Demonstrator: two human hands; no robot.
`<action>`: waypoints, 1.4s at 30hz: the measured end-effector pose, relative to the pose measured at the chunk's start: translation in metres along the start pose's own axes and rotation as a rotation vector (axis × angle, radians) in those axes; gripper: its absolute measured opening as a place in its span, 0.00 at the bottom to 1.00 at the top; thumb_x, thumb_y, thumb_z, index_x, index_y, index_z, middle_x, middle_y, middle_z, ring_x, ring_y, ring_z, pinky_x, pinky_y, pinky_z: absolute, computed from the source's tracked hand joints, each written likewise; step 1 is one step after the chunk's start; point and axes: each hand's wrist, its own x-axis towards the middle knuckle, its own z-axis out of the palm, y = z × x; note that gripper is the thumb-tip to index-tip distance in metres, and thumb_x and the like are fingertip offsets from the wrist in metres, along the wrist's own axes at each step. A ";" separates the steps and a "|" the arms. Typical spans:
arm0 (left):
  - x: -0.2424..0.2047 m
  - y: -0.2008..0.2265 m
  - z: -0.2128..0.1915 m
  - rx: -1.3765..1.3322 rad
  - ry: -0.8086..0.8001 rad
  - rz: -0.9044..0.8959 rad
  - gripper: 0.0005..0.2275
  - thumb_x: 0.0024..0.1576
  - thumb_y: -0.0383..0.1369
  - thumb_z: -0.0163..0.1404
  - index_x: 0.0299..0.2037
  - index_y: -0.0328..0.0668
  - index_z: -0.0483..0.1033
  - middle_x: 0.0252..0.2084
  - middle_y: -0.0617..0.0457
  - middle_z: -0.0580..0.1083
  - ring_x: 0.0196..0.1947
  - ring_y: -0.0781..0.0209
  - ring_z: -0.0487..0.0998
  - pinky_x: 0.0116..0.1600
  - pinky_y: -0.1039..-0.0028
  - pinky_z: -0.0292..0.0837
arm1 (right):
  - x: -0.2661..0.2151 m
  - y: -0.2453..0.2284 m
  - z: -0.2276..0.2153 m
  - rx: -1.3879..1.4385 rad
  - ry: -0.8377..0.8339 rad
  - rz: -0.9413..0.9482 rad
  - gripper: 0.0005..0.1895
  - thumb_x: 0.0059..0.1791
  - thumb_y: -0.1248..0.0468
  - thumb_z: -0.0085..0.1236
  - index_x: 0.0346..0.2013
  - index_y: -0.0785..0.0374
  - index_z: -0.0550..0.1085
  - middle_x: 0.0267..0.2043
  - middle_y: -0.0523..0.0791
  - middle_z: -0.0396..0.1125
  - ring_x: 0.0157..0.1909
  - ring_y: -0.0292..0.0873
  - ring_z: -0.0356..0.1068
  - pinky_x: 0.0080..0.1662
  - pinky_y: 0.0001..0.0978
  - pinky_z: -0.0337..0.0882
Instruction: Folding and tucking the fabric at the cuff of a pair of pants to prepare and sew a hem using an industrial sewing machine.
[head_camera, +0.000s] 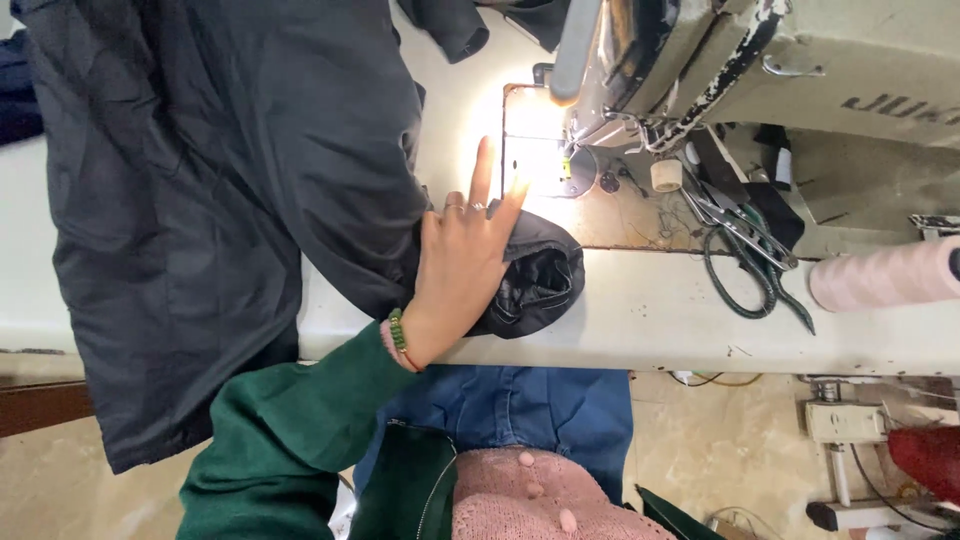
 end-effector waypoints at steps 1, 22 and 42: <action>0.001 0.003 -0.005 0.004 0.037 -0.002 0.31 0.55 0.21 0.53 0.70 0.54 0.63 0.72 0.32 0.54 0.31 0.54 0.72 0.31 0.67 0.65 | 0.004 -0.017 0.023 0.009 -0.003 -0.020 0.13 0.59 0.72 0.49 0.58 0.64 0.67 0.42 0.48 0.63 0.45 0.43 0.62 0.45 0.40 0.64; -0.002 -0.006 0.014 -0.413 -0.070 -0.060 0.20 0.54 0.23 0.50 0.59 0.42 0.72 0.65 0.39 0.66 0.57 0.39 0.70 0.48 0.54 0.70 | 0.080 -0.275 0.271 -0.042 -0.301 0.112 0.32 0.46 0.48 0.67 0.62 0.52 0.70 0.50 0.59 0.66 0.58 0.68 0.69 0.56 0.59 0.70; 0.017 -0.055 -0.040 -1.695 -0.688 -0.164 0.06 0.58 0.34 0.52 0.40 0.45 0.79 0.46 0.49 0.75 0.51 0.53 0.72 0.63 0.57 0.62 | 0.111 -0.265 0.253 0.298 -0.634 0.088 0.12 0.41 0.70 0.69 0.39 0.67 0.81 0.20 0.33 0.46 0.24 0.29 0.51 0.31 0.18 0.63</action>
